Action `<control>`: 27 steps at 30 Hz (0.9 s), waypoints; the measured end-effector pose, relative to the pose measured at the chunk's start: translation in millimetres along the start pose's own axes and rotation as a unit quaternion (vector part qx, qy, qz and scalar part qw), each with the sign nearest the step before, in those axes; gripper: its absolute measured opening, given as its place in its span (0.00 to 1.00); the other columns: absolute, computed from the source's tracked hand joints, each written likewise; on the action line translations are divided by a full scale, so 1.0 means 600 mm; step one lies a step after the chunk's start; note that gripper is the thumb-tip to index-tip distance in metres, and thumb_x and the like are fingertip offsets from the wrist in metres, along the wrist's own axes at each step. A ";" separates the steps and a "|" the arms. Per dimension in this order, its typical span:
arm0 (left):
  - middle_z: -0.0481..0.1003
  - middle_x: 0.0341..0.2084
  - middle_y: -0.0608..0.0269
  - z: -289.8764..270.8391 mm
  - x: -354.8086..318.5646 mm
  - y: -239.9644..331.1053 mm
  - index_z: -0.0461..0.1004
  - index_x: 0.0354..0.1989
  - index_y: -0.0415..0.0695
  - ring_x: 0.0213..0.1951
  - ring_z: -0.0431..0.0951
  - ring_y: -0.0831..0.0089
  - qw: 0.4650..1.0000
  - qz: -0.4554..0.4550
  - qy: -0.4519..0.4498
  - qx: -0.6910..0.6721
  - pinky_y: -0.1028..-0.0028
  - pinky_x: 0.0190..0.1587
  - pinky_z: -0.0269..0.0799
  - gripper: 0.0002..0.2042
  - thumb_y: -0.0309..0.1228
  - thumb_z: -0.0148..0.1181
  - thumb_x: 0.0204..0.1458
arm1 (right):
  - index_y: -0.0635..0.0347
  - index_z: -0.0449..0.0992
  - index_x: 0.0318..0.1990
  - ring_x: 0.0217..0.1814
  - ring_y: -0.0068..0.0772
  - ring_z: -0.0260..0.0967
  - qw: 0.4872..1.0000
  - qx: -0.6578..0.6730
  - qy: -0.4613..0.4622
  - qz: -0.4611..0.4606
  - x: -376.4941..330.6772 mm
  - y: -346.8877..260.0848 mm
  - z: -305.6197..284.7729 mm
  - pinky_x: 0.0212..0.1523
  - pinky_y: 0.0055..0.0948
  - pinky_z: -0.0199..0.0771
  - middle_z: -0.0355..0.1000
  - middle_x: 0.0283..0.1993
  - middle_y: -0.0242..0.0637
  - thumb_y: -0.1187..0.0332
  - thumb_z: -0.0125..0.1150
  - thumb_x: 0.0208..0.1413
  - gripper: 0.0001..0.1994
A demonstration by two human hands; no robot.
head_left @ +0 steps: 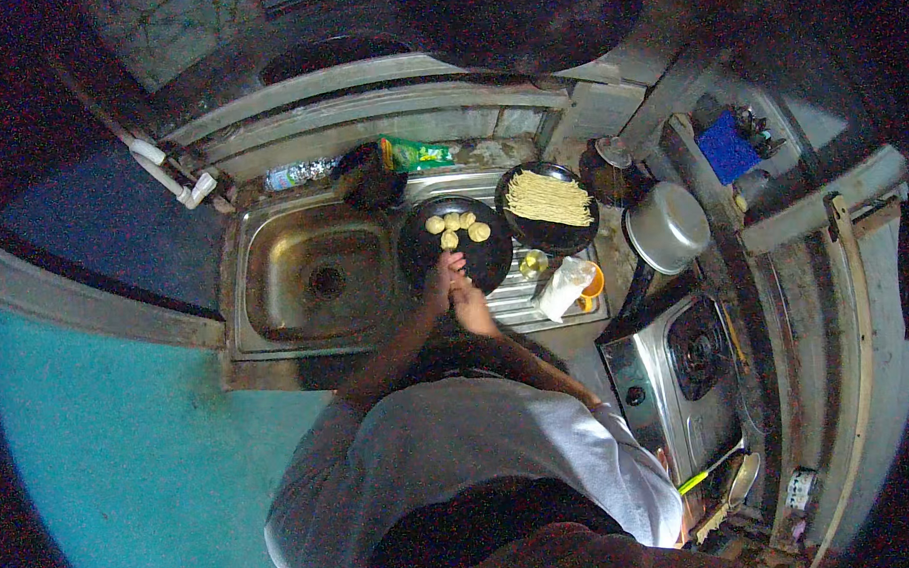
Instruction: The person assembles food items by hand in a kitchen. They repeatedly pick up small dough balls from a black plate, insert a thin stick into each one, and place the assembled items onto a separate plate containing noodles. The process is repetitive and performed one item at a time.
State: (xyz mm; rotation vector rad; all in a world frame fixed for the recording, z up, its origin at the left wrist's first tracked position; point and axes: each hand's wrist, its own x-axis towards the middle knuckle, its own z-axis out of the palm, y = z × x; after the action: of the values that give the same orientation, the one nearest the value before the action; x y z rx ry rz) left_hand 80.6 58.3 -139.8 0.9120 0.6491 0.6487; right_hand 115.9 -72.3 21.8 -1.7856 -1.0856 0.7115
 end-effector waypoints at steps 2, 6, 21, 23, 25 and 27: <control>0.69 0.54 0.64 0.031 0.010 0.037 0.65 0.56 0.49 0.50 0.71 0.65 0.991 -0.104 -0.027 -0.086 0.65 0.46 0.68 0.23 0.49 0.40 0.59 | 0.66 0.60 0.59 0.57 0.35 0.62 0.990 0.142 -0.017 0.010 0.009 0.064 0.033 0.56 0.27 0.59 0.66 0.55 0.43 0.65 0.38 0.65 0.19; 0.59 0.61 0.64 0.062 0.017 0.115 0.54 0.63 0.48 0.58 0.61 0.65 0.994 -0.084 -0.058 -0.024 0.65 0.56 0.57 0.25 0.47 0.31 0.62 | 0.71 0.50 0.64 0.69 0.28 0.43 0.957 0.278 -0.081 0.031 0.034 0.060 0.021 0.67 0.24 0.38 0.50 0.66 0.39 0.55 0.29 0.67 0.28; 0.58 0.60 0.59 0.112 -0.063 0.089 0.53 0.63 0.44 0.58 0.62 0.64 0.998 0.022 0.006 -0.059 0.64 0.55 0.60 0.26 0.47 0.36 0.61 | 0.65 0.41 0.67 0.74 0.35 0.28 0.876 0.456 -0.129 0.090 0.049 -0.117 -0.063 0.70 0.32 0.27 0.36 0.72 0.42 0.38 0.29 0.59 0.41; 0.59 0.60 0.58 0.078 -0.051 0.140 0.53 0.63 0.44 0.58 0.63 0.64 0.991 -0.051 0.015 -0.123 0.64 0.55 0.61 0.26 0.47 0.36 0.61 | 0.65 0.43 0.67 0.72 0.33 0.34 0.904 0.404 -0.138 0.023 0.024 -0.089 -0.032 0.69 0.31 0.32 0.40 0.71 0.42 0.48 0.33 0.63 0.33; 0.59 0.60 0.57 0.083 -0.052 0.186 0.53 0.62 0.44 0.57 0.63 0.64 0.983 -0.099 0.013 -0.154 0.64 0.54 0.63 0.26 0.47 0.37 0.61 | 0.64 0.47 0.67 0.69 0.30 0.43 0.932 0.345 -0.104 -0.042 0.040 0.055 0.029 0.67 0.29 0.41 0.46 0.69 0.43 0.63 0.39 0.65 0.26; 0.59 0.59 0.57 0.055 -0.067 0.202 0.53 0.62 0.43 0.57 0.64 0.64 0.976 -0.123 0.051 -0.174 0.63 0.54 0.64 0.26 0.47 0.38 0.60 | 0.66 0.55 0.63 0.62 0.28 0.53 0.961 0.250 -0.101 -0.069 0.027 -0.001 0.020 0.62 0.27 0.51 0.57 0.62 0.41 0.69 0.44 0.63 0.22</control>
State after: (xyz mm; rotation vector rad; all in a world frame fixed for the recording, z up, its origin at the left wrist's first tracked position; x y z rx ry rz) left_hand 52.1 67.9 -11.4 0.4655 0.7003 0.5668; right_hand 113.0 -53.1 17.1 -1.2155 -1.0380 0.9968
